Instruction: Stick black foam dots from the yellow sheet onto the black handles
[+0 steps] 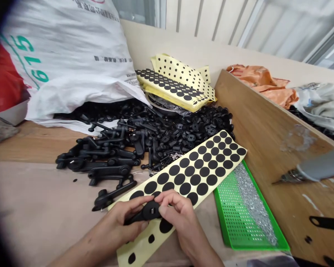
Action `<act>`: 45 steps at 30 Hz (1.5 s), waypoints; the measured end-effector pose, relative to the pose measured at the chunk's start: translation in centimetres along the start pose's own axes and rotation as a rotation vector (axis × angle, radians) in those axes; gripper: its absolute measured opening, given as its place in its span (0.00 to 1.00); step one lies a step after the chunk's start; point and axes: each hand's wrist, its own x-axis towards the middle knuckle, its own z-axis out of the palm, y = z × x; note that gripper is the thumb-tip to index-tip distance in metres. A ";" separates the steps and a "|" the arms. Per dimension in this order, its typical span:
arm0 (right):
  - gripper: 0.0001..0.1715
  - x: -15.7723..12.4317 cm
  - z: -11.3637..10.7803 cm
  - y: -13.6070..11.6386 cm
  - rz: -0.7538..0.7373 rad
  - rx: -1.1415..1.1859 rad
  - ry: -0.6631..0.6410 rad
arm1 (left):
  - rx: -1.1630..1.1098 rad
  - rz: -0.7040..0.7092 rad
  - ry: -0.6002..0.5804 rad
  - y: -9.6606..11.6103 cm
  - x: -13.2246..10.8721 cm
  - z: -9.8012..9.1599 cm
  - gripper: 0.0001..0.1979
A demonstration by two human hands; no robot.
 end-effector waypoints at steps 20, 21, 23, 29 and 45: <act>0.09 0.4 0.0 0.0 -0.011 -0.118 -0.011 | 0.099 0.030 0.015 1.3 -0.3 -0.2 0.29; 0.09 0.4 -0.1 0.0 -0.017 -0.117 -0.021 | 0.112 0.027 0.019 1.3 -0.3 -0.2 0.28; 0.08 0.4 -0.3 0.1 -0.020 -0.112 -0.037 | 0.113 0.010 0.011 1.3 -0.3 -0.2 0.29; 0.08 0.4 -0.5 0.4 -0.013 -0.092 -0.053 | 0.075 -0.034 0.005 1.7 -0.5 -0.3 0.31; 0.06 0.5 -0.4 0.4 -0.006 -0.099 -0.062 | 0.069 -0.023 0.025 0.3 -0.3 -0.6 0.23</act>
